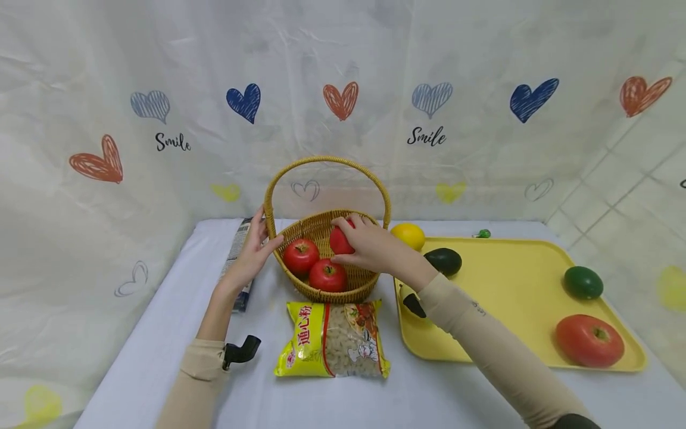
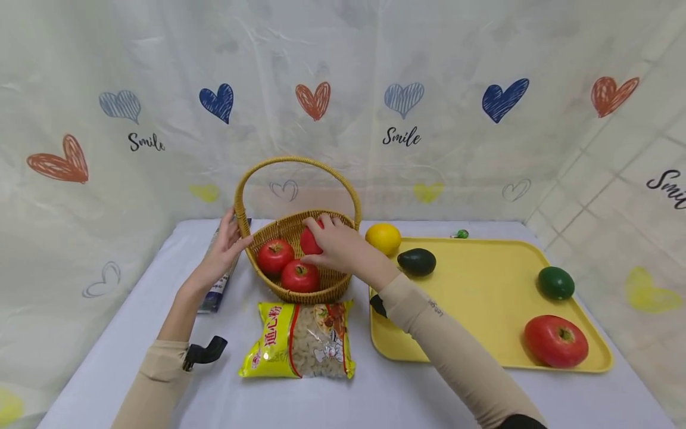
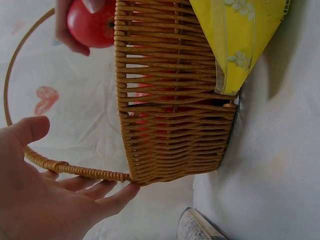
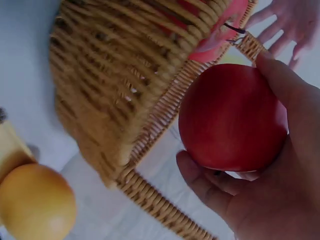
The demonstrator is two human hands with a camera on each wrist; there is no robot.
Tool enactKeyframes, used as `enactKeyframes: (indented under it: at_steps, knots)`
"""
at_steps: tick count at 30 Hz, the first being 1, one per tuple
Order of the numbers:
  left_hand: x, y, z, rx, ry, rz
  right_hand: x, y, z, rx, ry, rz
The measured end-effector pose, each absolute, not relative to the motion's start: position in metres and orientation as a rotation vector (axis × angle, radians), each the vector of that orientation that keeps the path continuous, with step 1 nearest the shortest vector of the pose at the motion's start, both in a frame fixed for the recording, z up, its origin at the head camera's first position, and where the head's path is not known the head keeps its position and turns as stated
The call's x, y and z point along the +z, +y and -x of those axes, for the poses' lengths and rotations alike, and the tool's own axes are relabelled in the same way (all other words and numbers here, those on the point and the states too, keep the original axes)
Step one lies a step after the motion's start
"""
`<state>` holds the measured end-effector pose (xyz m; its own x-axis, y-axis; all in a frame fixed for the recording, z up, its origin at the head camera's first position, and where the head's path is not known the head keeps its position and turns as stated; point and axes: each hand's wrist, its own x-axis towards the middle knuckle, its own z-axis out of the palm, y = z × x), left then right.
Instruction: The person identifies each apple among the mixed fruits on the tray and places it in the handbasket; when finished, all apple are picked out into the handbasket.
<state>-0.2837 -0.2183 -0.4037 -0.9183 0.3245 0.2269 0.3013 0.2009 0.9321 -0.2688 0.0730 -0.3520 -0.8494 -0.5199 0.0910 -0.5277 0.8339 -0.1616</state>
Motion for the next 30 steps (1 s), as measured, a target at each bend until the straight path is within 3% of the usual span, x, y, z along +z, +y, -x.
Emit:
enactKeyframes:
  at_steps: [30]
  knots:
    - [-0.404,-0.213,0.28,1.84,2.463,-0.593,-0.363,0.042,0.321,-0.027,-3.281,-0.856]
